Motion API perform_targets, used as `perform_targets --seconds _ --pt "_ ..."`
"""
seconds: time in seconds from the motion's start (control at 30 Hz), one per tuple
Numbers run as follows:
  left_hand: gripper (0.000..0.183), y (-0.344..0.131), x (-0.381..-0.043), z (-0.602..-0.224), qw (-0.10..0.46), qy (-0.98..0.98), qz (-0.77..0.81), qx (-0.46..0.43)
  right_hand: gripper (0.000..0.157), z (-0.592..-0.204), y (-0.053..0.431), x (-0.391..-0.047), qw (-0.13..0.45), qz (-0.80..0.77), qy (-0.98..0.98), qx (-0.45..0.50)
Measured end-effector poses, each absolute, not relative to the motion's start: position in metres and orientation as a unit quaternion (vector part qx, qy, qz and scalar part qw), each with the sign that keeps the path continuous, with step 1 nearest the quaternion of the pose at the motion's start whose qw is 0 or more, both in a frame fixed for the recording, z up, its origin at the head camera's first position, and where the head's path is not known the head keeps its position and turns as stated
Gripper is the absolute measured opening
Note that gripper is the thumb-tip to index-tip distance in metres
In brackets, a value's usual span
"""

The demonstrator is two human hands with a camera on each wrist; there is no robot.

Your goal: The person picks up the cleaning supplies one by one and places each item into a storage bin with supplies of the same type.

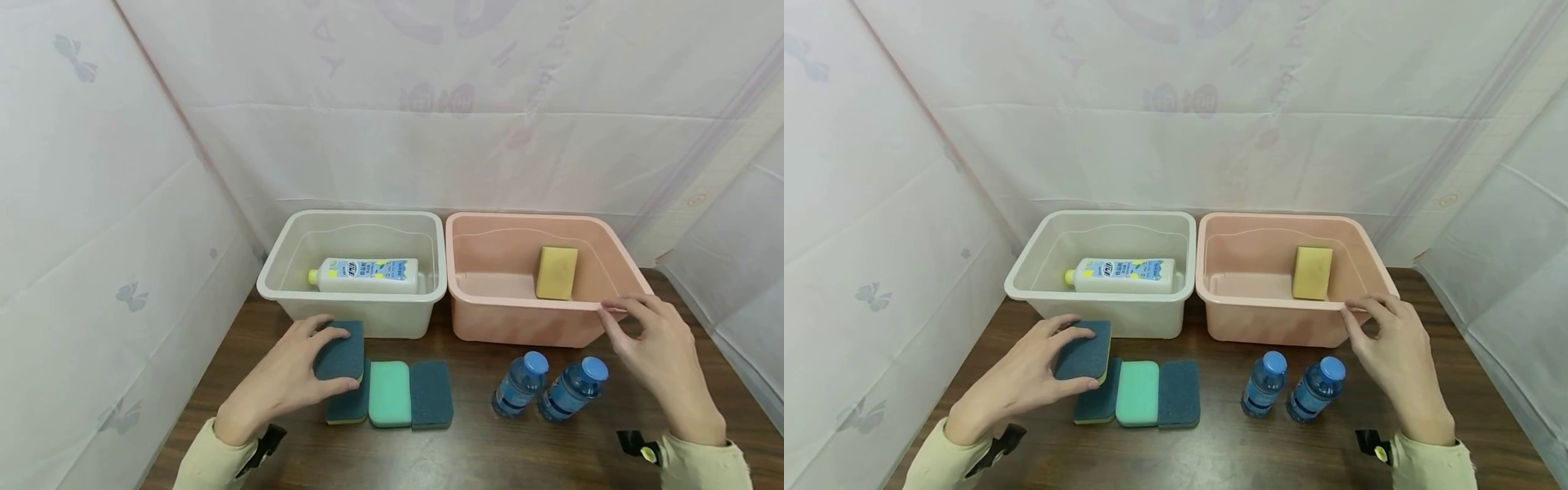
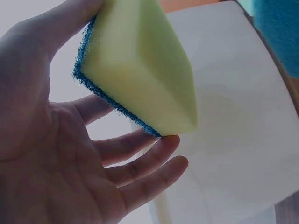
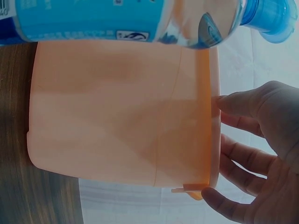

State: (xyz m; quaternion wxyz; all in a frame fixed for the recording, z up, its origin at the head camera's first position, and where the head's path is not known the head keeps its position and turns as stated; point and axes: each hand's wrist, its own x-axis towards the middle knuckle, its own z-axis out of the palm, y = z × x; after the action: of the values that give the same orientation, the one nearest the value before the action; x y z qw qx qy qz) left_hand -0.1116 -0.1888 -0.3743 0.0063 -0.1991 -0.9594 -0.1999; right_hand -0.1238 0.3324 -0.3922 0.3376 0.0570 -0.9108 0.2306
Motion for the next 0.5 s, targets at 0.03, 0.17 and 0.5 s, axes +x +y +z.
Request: perform_targets --seconds 0.03,0.17,0.5 --pt "0.074 -0.187 -0.112 -0.373 0.005 -0.959 -0.199 -0.201 0.016 -0.392 0.332 -0.124 0.337 0.231 -0.911 0.057" --pt "0.074 -0.18 -0.112 -0.367 0.005 -0.957 -0.199 -0.211 0.016 -0.393 0.332 -0.123 0.337 0.231 -0.911 0.057" --pt "0.074 -0.167 -0.111 -0.354 -0.008 -0.949 -0.215 -0.23 0.015 -0.392 0.333 -0.124 0.337 0.232 -0.91 0.059"
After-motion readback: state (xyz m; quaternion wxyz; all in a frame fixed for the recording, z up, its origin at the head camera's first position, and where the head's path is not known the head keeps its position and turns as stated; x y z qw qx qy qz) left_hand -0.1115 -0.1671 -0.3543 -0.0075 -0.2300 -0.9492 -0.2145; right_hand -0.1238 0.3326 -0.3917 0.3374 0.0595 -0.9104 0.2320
